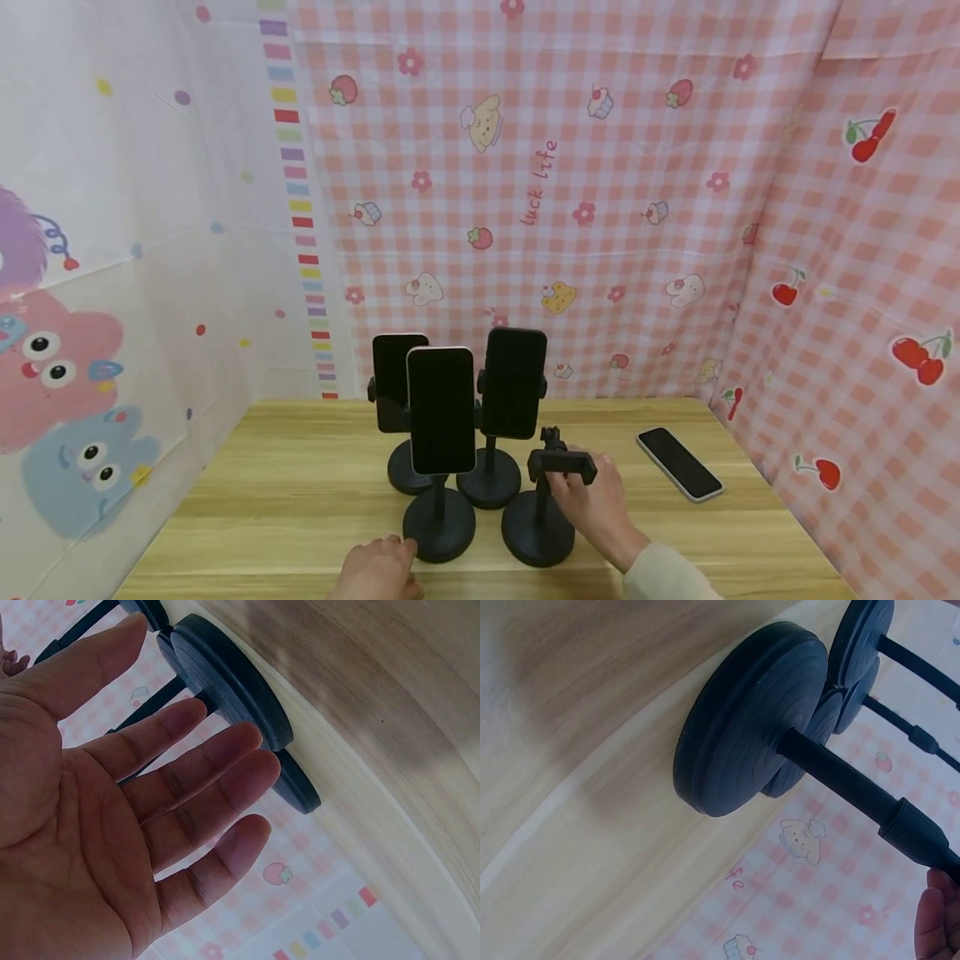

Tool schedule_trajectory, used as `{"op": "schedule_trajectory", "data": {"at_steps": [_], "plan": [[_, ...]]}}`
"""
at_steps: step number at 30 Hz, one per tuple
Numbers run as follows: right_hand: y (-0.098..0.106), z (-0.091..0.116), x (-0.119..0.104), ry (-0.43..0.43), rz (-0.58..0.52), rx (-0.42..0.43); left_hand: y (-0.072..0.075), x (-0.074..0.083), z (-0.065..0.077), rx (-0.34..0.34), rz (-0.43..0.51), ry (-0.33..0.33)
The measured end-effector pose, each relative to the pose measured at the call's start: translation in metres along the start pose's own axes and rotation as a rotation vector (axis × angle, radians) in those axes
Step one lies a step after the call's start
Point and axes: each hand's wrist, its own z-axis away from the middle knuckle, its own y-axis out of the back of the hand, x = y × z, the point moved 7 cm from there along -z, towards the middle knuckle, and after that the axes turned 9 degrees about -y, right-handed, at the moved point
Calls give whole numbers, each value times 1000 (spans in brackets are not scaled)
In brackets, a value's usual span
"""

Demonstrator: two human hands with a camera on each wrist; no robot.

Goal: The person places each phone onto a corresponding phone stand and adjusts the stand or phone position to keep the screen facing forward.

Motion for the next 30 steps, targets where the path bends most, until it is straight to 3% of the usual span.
{"op": "schedule_trajectory", "data": {"at_steps": [12, 21, 30], "plan": [[1, 8, -14, 60, -25, 20, 1, 2, 1, 11, -8, -9], [-1, 7, -10, 2, -57, -50, 1, 2, 0, 9, -9, -16], [20, 14, -9, 27, -69, -28, 1, 1, 1, 23, -5, -16]]}}
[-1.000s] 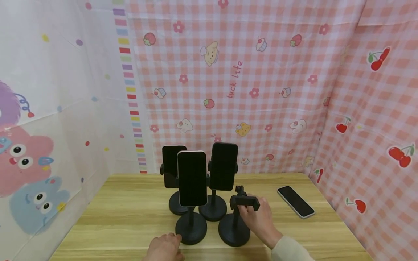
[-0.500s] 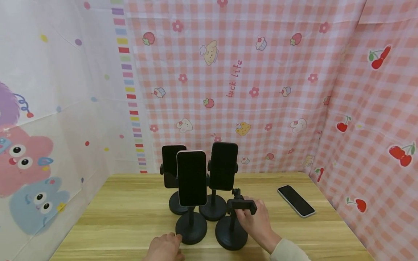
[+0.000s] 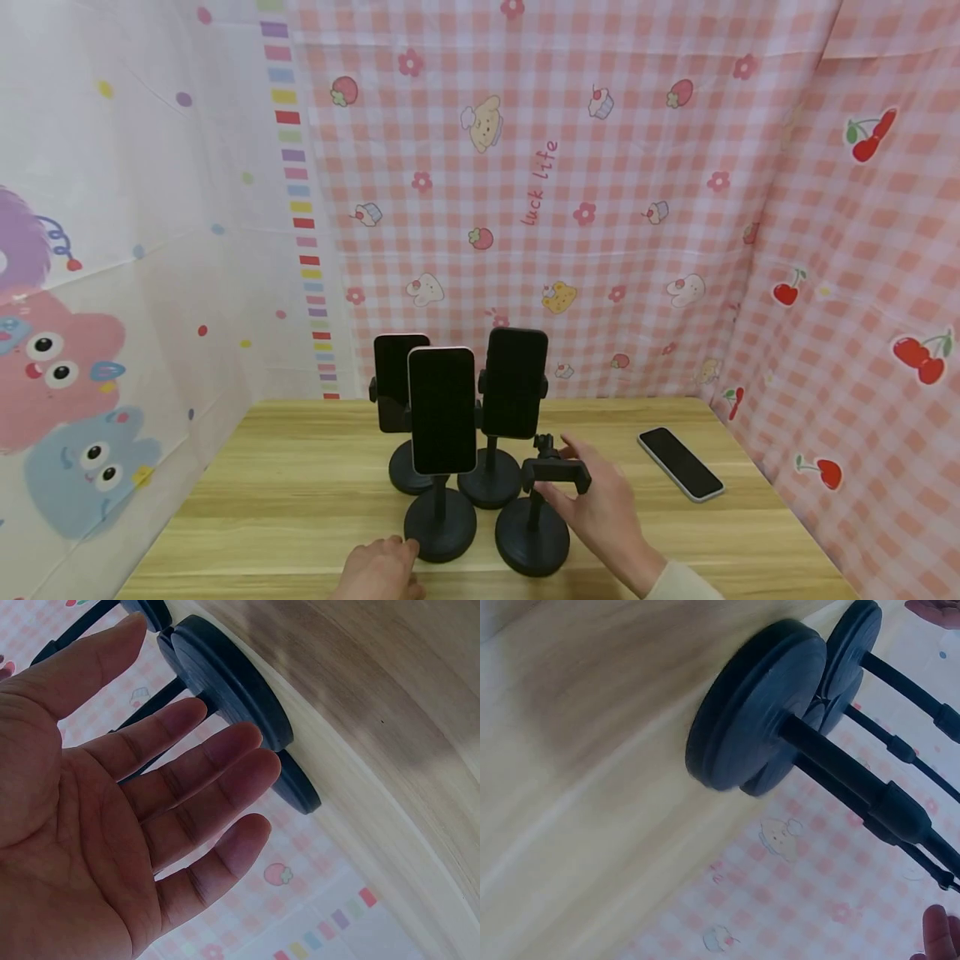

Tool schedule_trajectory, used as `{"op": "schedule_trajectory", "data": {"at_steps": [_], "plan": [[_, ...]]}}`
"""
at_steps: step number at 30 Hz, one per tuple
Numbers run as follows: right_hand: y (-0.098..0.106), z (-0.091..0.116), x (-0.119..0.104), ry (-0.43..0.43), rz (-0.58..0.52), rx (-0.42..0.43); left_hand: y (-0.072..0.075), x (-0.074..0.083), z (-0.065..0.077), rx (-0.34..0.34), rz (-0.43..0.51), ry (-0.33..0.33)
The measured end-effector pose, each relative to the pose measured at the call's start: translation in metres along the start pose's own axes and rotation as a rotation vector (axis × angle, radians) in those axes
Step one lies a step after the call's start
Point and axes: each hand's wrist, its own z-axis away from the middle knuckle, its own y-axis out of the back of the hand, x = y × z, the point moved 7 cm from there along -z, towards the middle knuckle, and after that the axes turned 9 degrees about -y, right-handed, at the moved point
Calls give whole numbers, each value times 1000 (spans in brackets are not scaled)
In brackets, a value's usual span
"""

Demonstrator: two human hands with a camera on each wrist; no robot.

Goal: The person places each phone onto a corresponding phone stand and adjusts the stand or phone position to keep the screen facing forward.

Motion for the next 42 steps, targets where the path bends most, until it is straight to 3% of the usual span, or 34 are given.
{"op": "schedule_trajectory", "data": {"at_steps": [3, 9, 18, 32, 42], "plan": [[11, 1, -7, 59, 6, 28, 0, 1, 1, 21, -4, -18], [30, -3, -31, 288, 12, 117, 0, 1, 1, 30, -7, -34], [43, -1, -67, 526, 148, 149, 0, 2, 2, 24, 7, -45], [39, -11, -81, 643, 377, -20, 0, 2, 2, 29, -6, -48], [37, -23, -87, 651, 451, -148, -4, 0, -2, -5, 24, -25]]}}
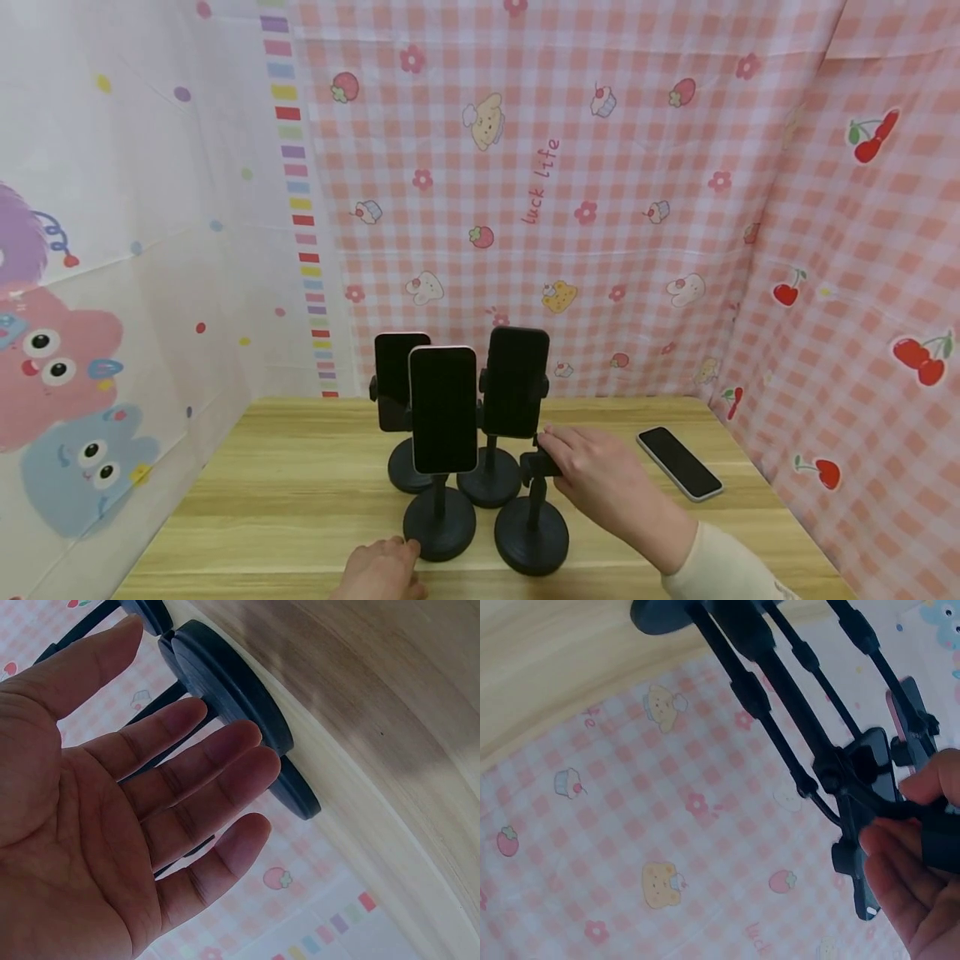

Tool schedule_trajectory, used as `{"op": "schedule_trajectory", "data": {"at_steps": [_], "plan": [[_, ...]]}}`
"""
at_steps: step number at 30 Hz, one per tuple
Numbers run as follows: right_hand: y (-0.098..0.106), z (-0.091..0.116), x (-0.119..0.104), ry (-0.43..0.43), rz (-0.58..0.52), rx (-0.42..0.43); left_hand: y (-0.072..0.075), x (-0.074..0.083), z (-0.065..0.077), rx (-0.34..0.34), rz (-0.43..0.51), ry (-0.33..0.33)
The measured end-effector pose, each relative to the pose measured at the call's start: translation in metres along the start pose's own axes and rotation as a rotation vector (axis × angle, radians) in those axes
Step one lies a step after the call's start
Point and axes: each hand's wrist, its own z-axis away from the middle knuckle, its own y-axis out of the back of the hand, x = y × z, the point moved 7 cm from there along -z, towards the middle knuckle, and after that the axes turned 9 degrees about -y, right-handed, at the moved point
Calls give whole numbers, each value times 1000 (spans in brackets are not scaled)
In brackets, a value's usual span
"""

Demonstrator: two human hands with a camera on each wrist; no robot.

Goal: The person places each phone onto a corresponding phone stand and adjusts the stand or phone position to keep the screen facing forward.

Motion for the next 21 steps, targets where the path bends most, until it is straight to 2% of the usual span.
{"op": "schedule_trajectory", "data": {"at_steps": [3, 12, 21], "plan": [[-1, -4, 3, -12, -10, -44, -1, -1, -1, -8, 8, 3], [-1, -14, 18, -114, -171, -141, 0, 1, 1, 10, -2, -10], [1, -27, 22, -124, -193, -221, 0, 2, 0, 6, 2, -5]]}}
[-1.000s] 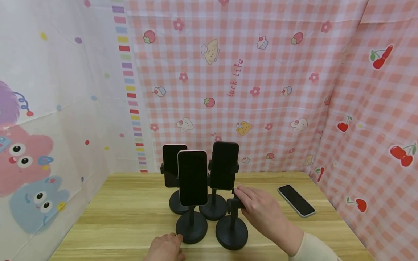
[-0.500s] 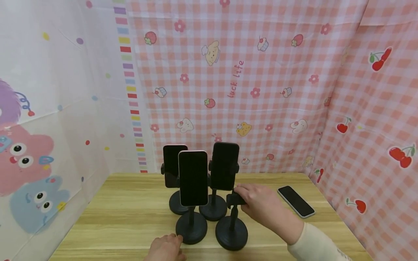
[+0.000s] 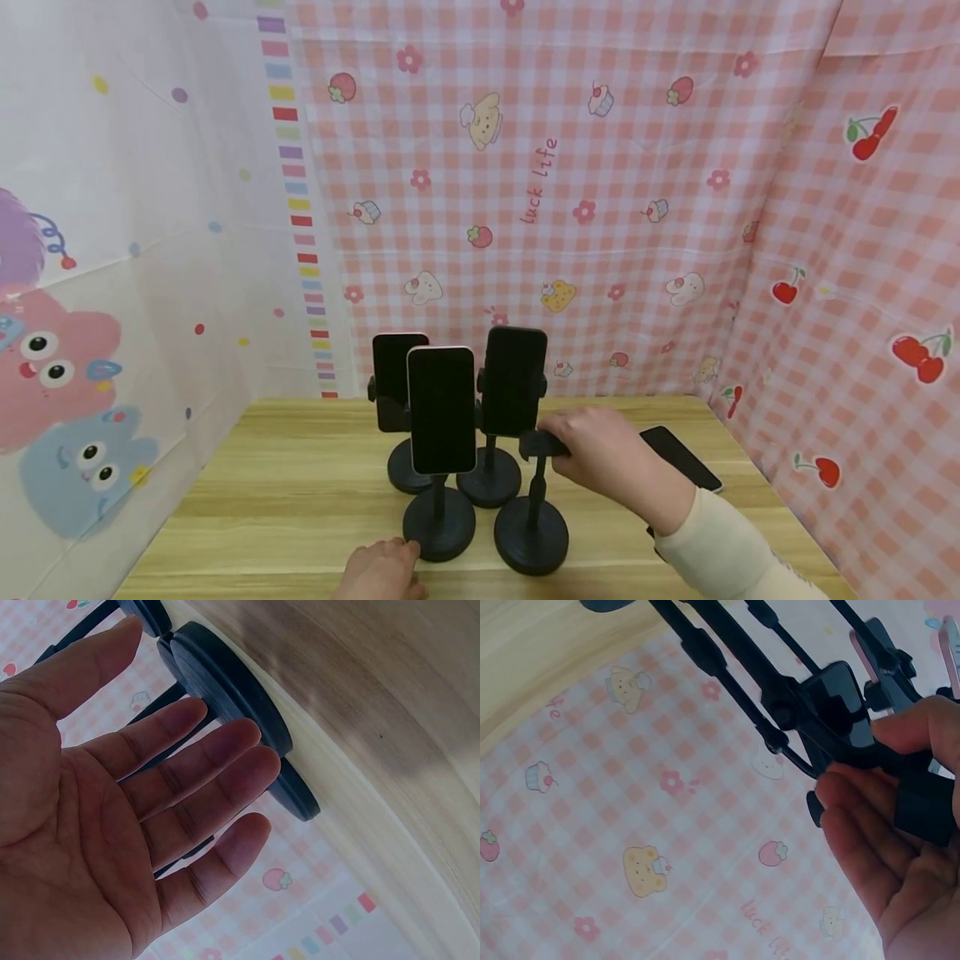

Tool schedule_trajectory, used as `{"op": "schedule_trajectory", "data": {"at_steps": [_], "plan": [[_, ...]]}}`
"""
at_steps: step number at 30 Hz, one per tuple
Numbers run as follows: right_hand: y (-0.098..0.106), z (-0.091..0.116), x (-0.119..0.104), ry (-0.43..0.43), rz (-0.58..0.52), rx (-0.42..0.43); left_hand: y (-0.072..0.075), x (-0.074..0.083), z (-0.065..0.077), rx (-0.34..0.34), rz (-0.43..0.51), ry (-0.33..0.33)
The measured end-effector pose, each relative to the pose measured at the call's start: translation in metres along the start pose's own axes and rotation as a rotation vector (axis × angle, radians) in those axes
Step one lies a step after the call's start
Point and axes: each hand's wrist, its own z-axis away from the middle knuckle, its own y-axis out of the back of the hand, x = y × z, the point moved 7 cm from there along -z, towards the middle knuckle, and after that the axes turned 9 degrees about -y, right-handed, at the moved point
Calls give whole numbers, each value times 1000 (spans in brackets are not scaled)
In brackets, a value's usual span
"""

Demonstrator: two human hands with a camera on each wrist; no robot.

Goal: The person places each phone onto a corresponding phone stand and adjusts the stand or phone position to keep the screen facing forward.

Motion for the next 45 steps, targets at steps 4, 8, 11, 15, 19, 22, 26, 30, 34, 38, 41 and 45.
{"op": "schedule_trajectory", "data": {"at_steps": [4, 8, 11, 15, 19, 22, 26, 30, 34, 38, 41, 45], "plan": [[1, -4, 3, -16, -18, -23, 0, 1, 1, 5, -8, 2], [2, -5, 4, -27, -10, -13, 2, 1, 2, 16, -24, 0], [3, -4, 1, -15, 12, 4, 2, 2, 2, 25, -34, -13], [3, -3, -1, -20, 41, 4, 3, 2, 2, 27, -34, -23], [2, -2, -2, -31, 63, -5, 2, 3, 2, 22, -23, -20], [2, -1, -2, -24, 76, -2, 2, 3, 1, 21, -23, -17], [2, 0, -3, -16, 90, -1, 3, 3, 1, 22, -27, -9], [1, 0, -3, -10, 102, -6, 3, 3, 0, 23, -34, -6], [0, 0, -3, -7, 111, -7, 4, 4, 0, 31, -38, -10], [0, 0, -3, -5, 117, -7, 4, 5, 0, 24, -37, -12], [0, 1, -2, -9, 113, -9, 3, 6, -1, 12, -38, -7], [-1, 3, 1, -25, 99, -11, 3, 6, -1, 13, -46, -9]]}}
